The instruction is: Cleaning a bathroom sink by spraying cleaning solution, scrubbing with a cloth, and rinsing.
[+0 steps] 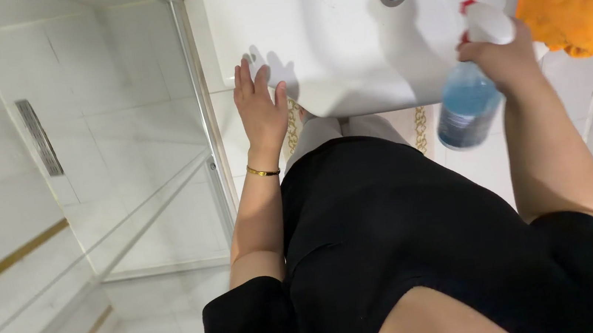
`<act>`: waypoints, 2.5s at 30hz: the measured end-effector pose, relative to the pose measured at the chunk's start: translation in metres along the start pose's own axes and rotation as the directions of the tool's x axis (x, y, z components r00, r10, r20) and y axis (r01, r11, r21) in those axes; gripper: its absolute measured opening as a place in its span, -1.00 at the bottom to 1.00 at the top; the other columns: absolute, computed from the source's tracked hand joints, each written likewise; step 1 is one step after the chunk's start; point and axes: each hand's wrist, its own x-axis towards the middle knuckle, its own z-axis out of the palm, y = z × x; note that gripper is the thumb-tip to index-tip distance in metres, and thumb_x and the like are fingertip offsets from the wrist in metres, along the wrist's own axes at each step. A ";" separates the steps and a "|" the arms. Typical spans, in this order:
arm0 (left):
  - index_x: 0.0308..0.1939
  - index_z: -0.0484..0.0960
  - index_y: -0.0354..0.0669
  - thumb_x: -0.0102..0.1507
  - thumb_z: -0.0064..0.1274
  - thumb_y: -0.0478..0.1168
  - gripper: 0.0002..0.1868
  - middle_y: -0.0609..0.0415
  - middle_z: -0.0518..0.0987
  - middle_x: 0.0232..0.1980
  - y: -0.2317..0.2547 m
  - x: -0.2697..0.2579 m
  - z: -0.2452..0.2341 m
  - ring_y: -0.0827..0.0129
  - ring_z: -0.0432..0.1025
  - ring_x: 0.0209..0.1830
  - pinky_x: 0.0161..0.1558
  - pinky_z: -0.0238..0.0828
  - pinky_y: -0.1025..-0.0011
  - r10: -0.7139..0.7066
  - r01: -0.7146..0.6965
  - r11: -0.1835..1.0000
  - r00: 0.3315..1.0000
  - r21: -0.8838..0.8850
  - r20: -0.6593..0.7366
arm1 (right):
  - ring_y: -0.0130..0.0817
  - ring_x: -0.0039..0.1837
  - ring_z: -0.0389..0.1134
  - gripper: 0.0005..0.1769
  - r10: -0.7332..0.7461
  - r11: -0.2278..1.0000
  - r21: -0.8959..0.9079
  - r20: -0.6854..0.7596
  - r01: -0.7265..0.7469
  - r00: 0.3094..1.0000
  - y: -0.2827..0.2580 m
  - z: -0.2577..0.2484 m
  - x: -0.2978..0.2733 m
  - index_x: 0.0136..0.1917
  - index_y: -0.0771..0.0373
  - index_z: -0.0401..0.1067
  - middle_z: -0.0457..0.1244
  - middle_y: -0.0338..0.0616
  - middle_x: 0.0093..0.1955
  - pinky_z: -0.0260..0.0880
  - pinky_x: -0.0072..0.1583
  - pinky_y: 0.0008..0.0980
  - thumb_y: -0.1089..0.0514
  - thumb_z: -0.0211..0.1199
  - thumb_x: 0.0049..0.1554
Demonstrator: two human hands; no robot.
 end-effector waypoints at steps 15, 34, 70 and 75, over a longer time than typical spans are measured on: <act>0.27 0.54 -0.32 0.36 0.12 -0.10 -0.52 -0.22 0.15 0.58 0.047 0.043 0.033 -0.10 0.01 0.61 0.50 0.00 -0.12 0.201 -0.201 0.979 0.968 -0.015 0.148 | -0.39 -0.01 0.42 -0.58 0.304 0.951 -0.066 0.037 -0.301 0.952 0.039 0.048 -0.083 0.06 0.26 0.52 0.40 -0.17 -0.08 0.44 0.07 -0.36 0.28 0.36 -0.12; 0.28 0.51 -0.27 0.37 0.08 -0.08 -0.53 -0.21 0.18 0.58 0.106 -0.060 0.077 -0.06 0.01 0.62 0.53 -0.04 -0.09 0.053 -0.065 0.994 0.991 0.092 0.120 | -0.37 0.16 0.45 -0.45 -0.181 0.970 0.150 -0.090 0.193 0.979 0.040 -0.076 -0.020 0.23 0.37 0.45 0.39 -0.16 0.09 0.48 0.20 -0.40 0.47 0.33 -0.07; 0.29 0.49 -0.31 0.36 0.03 -0.04 -0.48 -0.21 0.15 0.58 0.110 -0.089 0.064 -0.05 -0.09 0.64 0.53 -0.20 -0.18 0.036 -0.046 0.997 0.990 0.069 0.138 | -0.35 0.02 0.45 -0.63 -0.240 0.968 0.112 0.170 0.224 0.956 -0.056 0.017 0.059 0.09 0.35 0.49 0.40 -0.14 0.00 0.50 0.09 -0.33 0.37 0.40 -0.02; 0.29 0.51 -0.31 0.38 0.02 -0.04 -0.50 -0.22 0.14 0.59 0.086 -0.077 0.056 -0.07 -0.08 0.64 0.55 -0.19 -0.18 0.052 -0.059 0.997 0.990 0.046 0.133 | -0.28 0.07 0.47 -0.63 -0.202 0.955 0.231 0.055 0.184 0.978 -0.040 -0.008 0.062 0.06 0.36 0.39 0.39 -0.08 -0.01 0.51 0.11 -0.30 0.46 0.36 -0.02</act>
